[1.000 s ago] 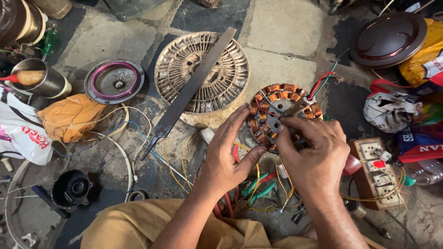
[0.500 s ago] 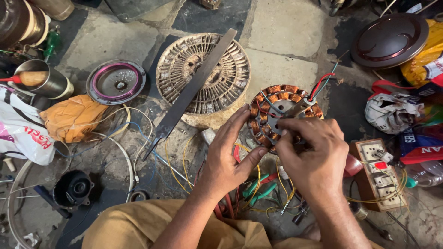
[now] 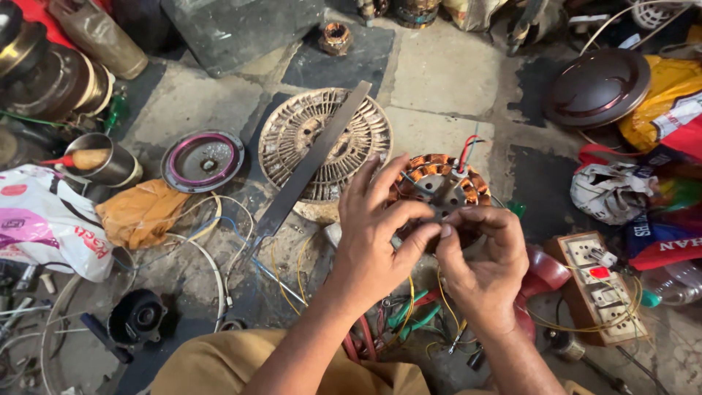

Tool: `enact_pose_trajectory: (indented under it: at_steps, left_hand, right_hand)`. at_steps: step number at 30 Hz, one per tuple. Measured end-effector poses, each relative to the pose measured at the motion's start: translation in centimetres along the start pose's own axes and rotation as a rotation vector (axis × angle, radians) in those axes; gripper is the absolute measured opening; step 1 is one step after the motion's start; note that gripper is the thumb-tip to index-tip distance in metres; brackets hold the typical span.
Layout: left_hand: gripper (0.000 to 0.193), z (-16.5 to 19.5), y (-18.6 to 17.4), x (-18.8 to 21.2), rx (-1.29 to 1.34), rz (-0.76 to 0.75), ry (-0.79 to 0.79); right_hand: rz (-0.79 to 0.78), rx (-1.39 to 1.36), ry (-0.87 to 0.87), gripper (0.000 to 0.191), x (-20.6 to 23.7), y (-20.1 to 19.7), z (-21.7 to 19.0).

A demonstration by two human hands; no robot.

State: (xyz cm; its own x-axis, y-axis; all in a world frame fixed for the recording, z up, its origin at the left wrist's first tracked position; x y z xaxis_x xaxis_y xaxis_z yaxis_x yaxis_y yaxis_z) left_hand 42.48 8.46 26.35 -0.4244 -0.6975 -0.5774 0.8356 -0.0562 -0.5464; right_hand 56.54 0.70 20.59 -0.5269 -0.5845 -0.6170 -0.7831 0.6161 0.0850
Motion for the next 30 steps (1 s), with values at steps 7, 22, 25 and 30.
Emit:
enact_pose_trajectory:
  at_steps: [7, 22, 25, 30]
  left_hand:
    - [0.012, -0.5, -0.2, -0.6, 0.032, 0.007, -0.035]
    - [0.021, 0.7, 0.4, -0.1, -0.049, -0.069, 0.058]
    - [0.011, 0.3, 0.8, -0.3, -0.024, -0.048, 0.005]
    - [0.025, -0.5, 0.5, -0.2, -0.076, -0.093, -0.035]
  right_hand:
    - [-0.029, 0.156, -0.024, 0.033, -0.1, 0.1, 0.0]
    - [-0.008, 0.009, -0.010, 0.028, 0.4, 0.2, 0.9]
    - [-0.019, 0.003, -0.039, 0.028, 0.3, 0.2, 0.8]
    - [-0.025, 0.018, -0.067, 0.028, 0.3, 0.3, 0.6]
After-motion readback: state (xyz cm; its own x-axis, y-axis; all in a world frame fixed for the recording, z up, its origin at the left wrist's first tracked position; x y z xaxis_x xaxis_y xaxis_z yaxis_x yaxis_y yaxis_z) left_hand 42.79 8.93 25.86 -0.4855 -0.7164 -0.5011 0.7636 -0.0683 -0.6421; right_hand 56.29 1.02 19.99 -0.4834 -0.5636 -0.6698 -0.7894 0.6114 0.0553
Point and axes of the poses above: each hand's wrist, its own x-axis away from the middle knuckle, its own y-axis out of the palm, z = x × y, the point moved 10 cm from there along -x, towards the middle knuckle, and after that the axes turned 10 degrees about -y, right-handed, at the moved point
